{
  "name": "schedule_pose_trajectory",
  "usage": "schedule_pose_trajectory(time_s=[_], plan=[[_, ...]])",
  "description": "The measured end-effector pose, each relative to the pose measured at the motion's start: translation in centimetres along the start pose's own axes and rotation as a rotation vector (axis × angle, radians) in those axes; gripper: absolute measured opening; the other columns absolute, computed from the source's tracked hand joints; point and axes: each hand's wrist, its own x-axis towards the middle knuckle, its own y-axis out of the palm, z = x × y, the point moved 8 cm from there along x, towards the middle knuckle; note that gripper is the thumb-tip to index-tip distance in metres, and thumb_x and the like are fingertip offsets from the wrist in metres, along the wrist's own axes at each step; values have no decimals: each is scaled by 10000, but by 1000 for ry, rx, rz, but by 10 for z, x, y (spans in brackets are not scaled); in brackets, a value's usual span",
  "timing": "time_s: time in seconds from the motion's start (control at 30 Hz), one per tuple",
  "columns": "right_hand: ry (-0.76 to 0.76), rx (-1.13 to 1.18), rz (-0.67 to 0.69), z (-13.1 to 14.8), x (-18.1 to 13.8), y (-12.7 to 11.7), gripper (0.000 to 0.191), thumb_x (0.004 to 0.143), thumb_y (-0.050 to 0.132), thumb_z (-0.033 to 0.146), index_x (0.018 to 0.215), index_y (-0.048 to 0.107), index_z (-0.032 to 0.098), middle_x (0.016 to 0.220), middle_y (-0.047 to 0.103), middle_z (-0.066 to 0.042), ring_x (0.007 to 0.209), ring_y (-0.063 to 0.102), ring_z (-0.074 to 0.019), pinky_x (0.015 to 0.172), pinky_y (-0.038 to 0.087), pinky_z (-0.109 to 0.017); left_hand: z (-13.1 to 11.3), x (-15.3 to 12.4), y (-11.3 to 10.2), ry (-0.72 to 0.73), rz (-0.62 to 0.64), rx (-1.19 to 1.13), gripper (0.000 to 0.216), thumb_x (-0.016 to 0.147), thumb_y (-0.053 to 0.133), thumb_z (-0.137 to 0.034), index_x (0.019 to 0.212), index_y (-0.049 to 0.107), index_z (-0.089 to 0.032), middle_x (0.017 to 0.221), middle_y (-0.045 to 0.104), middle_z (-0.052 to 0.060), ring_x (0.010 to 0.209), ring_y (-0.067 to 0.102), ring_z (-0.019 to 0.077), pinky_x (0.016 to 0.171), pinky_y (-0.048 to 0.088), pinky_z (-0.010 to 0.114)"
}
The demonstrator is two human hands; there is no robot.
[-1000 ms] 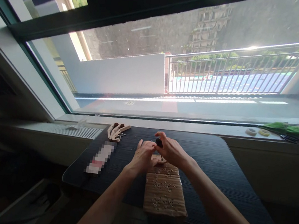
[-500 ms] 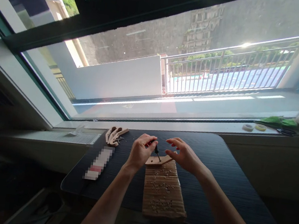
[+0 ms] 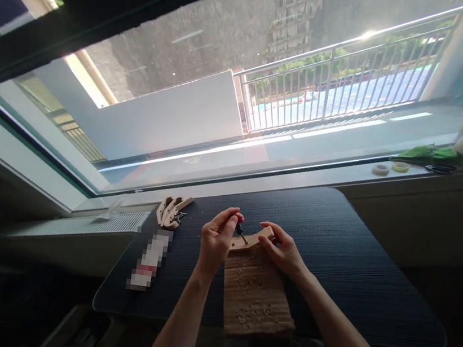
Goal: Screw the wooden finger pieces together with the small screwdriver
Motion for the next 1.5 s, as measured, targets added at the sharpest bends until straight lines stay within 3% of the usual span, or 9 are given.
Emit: schedule_pose_trajectory(time_s=[0.13, 0.37, 0.67, 0.9, 1.07, 1.5], plan=[[12, -4, -8, -1, -1, 0, 408, 822, 558, 427, 1151, 555, 186, 695, 523, 28, 600, 475, -112, 592, 414, -241, 5, 5, 8, 15, 10, -30, 234, 848, 561, -292, 1023, 653, -166, 841, 672, 40, 782, 625, 132, 761, 501, 258], [-15, -35, -8, -2, -2, -1, 401, 833, 545, 437, 1155, 556, 198, 792, 576, 10, 610, 484, -106, 601, 418, -237, -7, 8, 8, 207, -55, 173, 220, 806, 626, -262, 1013, 685, -218, 885, 553, 28, 797, 539, 120, 723, 478, 230], [11, -47, -4, -3, -2, 0, 406, 828, 542, 446, 1155, 558, 207, 796, 580, 5, 638, 504, -116, 644, 445, -249, -3, 8, 3, 165, -52, 161, 208, 806, 624, -250, 1008, 633, -201, 851, 563, 8, 762, 562, 105, 718, 494, 219], [13, -66, -10, -2, -2, -1, 417, 830, 528, 467, 1154, 556, 207, 754, 556, 9, 641, 516, -126, 655, 455, -263, -12, 3, 6, 231, -41, 209, 177, 808, 619, -249, 975, 623, -190, 917, 594, 35, 856, 578, 143, 795, 490, 280], [20, -64, -6, -2, -2, -1, 414, 827, 535, 459, 1152, 555, 204, 730, 544, 20, 614, 506, -117, 626, 445, -250, -12, 2, 2, 269, -103, 225, 156, 797, 634, -242, 942, 637, -184, 889, 570, 33, 800, 558, 131, 752, 491, 272], [28, -62, 0, -1, -3, -2, 413, 825, 532, 460, 1152, 559, 209, 799, 585, 3, 623, 512, -117, 639, 454, -253, -14, 1, 3, 276, -68, 232, 217, 805, 630, -262, 1011, 637, -195, 898, 574, 34, 811, 552, 138, 780, 468, 283]])
